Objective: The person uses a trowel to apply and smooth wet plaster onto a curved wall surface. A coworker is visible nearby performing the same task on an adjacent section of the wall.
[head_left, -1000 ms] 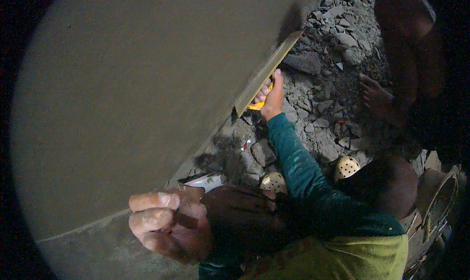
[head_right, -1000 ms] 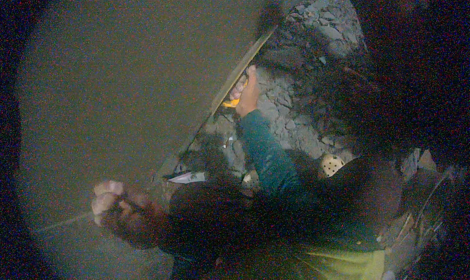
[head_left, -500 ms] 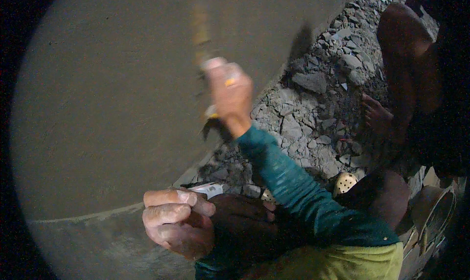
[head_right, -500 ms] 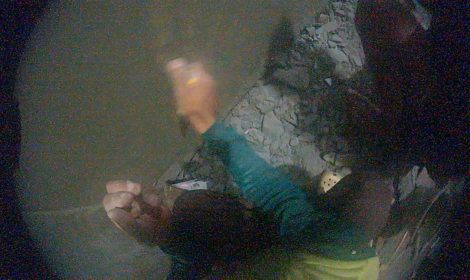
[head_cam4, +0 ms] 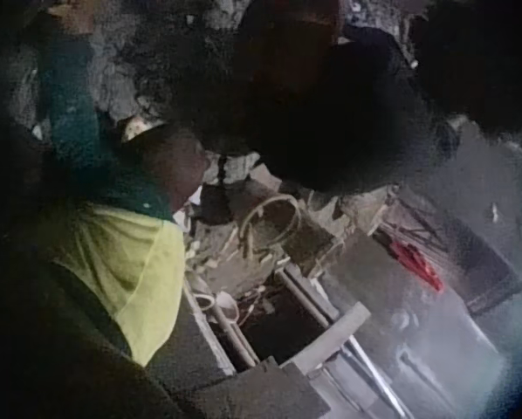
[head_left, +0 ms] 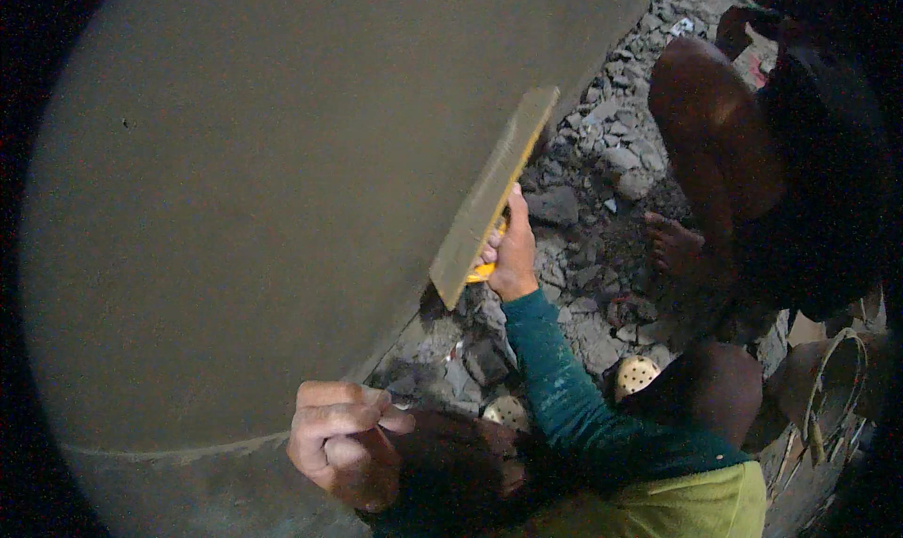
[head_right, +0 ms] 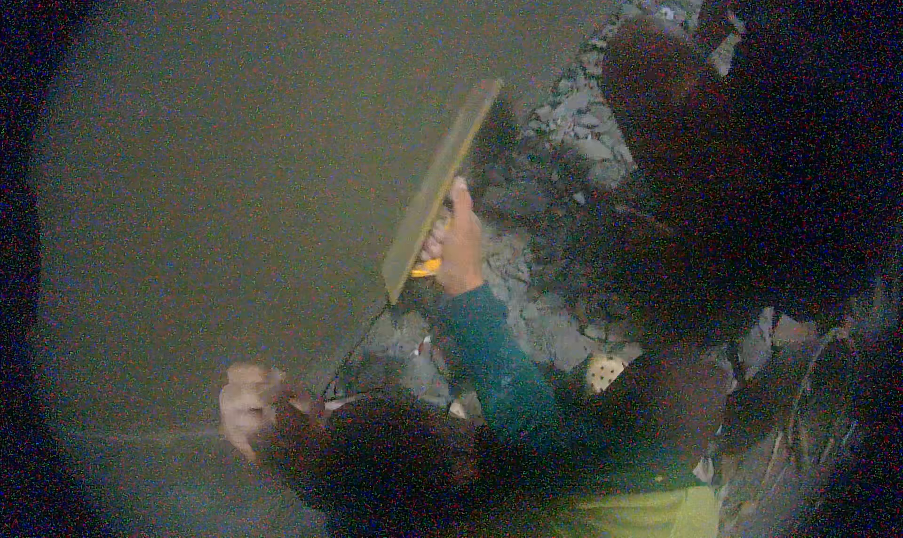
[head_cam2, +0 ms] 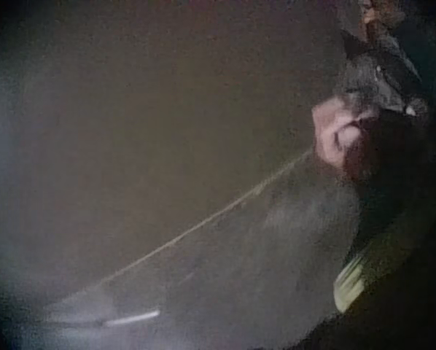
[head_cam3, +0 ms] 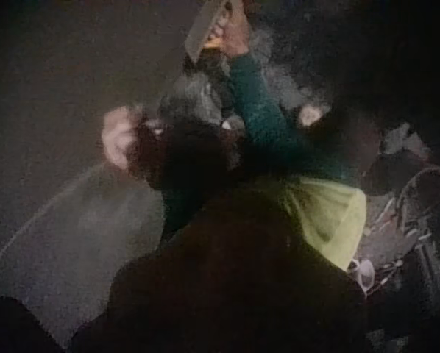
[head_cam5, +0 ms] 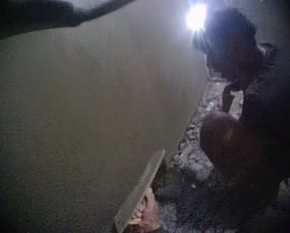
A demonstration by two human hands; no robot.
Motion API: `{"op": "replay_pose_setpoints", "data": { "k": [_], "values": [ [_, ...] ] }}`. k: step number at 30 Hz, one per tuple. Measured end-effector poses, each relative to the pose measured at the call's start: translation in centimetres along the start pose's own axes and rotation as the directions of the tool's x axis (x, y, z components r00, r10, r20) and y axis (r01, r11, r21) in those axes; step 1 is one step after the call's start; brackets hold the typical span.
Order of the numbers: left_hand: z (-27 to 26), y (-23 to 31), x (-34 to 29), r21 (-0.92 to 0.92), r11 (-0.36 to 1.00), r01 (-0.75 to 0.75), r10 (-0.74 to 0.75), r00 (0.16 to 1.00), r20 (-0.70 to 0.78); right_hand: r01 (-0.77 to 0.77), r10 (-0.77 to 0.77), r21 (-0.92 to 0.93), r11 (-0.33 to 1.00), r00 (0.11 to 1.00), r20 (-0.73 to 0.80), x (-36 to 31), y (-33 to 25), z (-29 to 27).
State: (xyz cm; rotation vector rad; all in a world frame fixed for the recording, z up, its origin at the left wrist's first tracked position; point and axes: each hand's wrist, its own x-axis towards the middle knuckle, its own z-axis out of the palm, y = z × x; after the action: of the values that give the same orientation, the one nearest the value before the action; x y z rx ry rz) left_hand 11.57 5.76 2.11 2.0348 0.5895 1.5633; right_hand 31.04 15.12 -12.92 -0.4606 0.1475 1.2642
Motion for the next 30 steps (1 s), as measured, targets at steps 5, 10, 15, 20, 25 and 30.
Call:
{"op": "replay_pose_setpoints", "data": {
  "k": [5,10,15,20,25,30],
  "values": [
    [-0.6,0.7,1.2,0.045,0.878,0.477,-0.478,0.866,0.146,0.062,-0.062,0.001,0.998,0.998,0.025,1.0,-1.5,-3.5],
    [-4.1,-0.8,0.7,0.339,0.805,0.487,-0.589,0.728,0.351,0.033,-0.034,0.010,0.999,0.999,0.033,1.3,-1.3,-4.5],
    [-9.7,-2.4,-2.6,0.478,0.669,0.569,-0.738,0.432,0.519,0.008,-0.006,-0.057,0.998,1.000,0.025,1.5,-1.4,-5.1],
    [-19.2,-9.4,-14.5,0.648,0.485,0.588,-0.857,0.172,0.486,0.045,-0.042,-0.053,0.998,0.998,0.048,1.1,-1.3,-4.8],
    [-16.1,-1.5,-8.6,0.724,0.222,0.653,-0.967,0.050,0.252,0.067,-0.065,-0.138,0.988,0.998,0.022,2.3,-1.4,-6.6],
    [-17.4,-3.5,-6.2,0.498,0.726,0.474,-0.649,0.234,0.724,0.090,-0.068,-0.136,0.987,0.985,0.159,2.1,-1.2,-4.9]
  ]
}}
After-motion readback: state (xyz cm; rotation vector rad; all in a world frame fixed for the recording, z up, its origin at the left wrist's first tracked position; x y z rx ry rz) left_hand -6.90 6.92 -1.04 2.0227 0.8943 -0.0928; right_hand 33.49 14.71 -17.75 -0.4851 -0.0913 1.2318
